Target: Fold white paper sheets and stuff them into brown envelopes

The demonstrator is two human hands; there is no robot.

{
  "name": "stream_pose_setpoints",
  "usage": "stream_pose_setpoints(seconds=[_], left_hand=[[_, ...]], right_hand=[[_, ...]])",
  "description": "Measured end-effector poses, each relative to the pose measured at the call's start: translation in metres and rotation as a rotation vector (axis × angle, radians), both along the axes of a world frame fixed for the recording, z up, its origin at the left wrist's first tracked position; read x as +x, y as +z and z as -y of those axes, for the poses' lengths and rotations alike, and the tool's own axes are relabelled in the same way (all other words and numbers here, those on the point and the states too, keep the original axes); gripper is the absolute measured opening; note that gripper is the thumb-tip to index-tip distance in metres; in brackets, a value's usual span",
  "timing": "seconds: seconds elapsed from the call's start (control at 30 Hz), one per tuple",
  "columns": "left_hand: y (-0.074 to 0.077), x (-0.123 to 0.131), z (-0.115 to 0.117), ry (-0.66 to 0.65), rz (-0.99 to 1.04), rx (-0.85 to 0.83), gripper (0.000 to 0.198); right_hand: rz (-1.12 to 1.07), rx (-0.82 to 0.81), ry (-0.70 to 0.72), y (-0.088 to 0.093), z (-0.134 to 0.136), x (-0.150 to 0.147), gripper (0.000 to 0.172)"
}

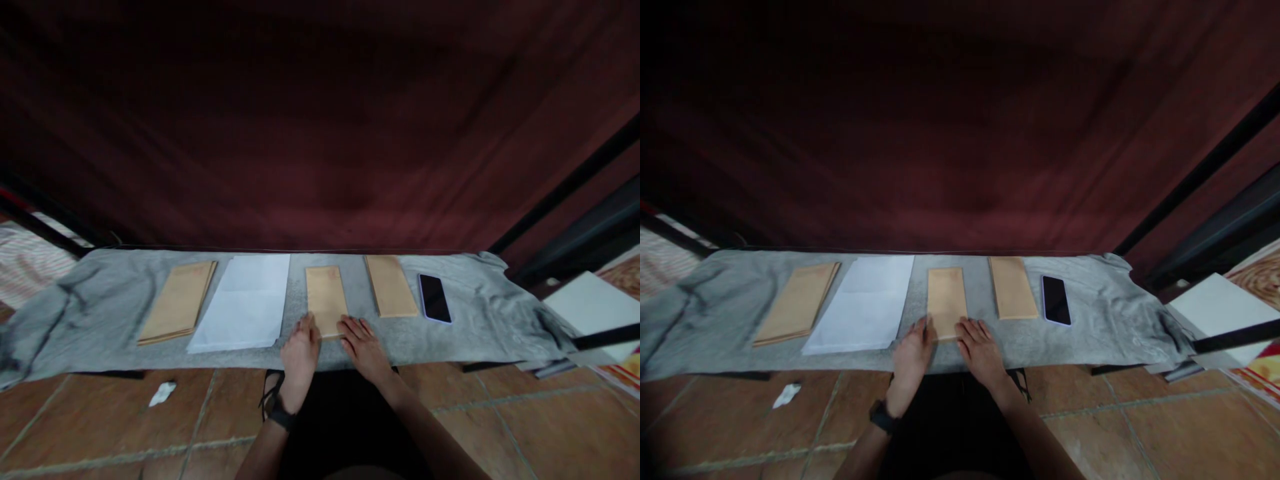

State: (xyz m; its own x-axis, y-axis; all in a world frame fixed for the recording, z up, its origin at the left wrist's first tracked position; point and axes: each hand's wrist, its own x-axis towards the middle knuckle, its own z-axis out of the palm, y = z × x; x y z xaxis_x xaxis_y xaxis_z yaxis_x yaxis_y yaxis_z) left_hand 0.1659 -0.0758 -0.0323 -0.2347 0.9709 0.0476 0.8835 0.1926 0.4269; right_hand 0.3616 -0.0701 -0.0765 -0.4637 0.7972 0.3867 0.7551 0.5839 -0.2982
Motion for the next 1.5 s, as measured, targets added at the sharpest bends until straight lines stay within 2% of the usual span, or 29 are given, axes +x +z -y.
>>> stream_pose_setpoints(seconds=[0.1, 0.17, 0.2, 0.4, 0.5, 0.6, 0.8, 0.97, 1.23, 1.5], left_hand=[[-0.001, 0.010, -0.014, -0.233, -0.120, 0.217, 0.041], [-0.007, 0.016, -0.034, -0.370, -0.119, 0.314, 0.045], [-0.011, 0.018, -0.047, -0.399, -0.121, 0.336, 0.047], [-0.028, 0.022, -0.121, -0.442, -0.202, 0.176, 0.056], [-0.031, 0.022, -0.140, -0.474, -0.245, 0.117, 0.056], [-0.034, 0.022, -0.145, -0.525, -0.246, 0.114, 0.054], [-0.044, 0.016, -0.137, -0.581, -0.178, 0.190, 0.052], [-0.045, 0.009, -0.119, -0.678, -0.152, 0.204, 0.052], [-0.038, -0.007, -0.062, -0.761, -0.105, 0.120, 0.051], [-0.031, -0.026, -0.008, -0.721, 0.042, 0.184, 0.045]], right_hand=[[0.016, 0.011, -0.027, -0.001, 0.002, -0.003, 0.043], [0.022, 0.016, -0.037, -0.001, 0.003, -0.005, 0.043], [0.025, 0.020, -0.041, 0.000, 0.003, -0.005, 0.043], [0.031, 0.047, -0.064, -0.001, 0.002, -0.007, 0.043], [0.034, 0.049, -0.058, -0.001, 0.002, -0.007, 0.043], [0.027, 0.040, -0.046, 0.001, 0.002, -0.007, 0.043], [-0.009, -0.003, -0.054, 0.003, 0.002, -0.008, 0.043], [-0.018, -0.016, -0.050, 0.002, 0.003, -0.008, 0.043], [0.035, -0.021, -0.022, -0.001, 0.004, -0.004, 0.046], [-0.042, 0.007, -0.015, -0.002, 0.002, -0.003, 0.040]])
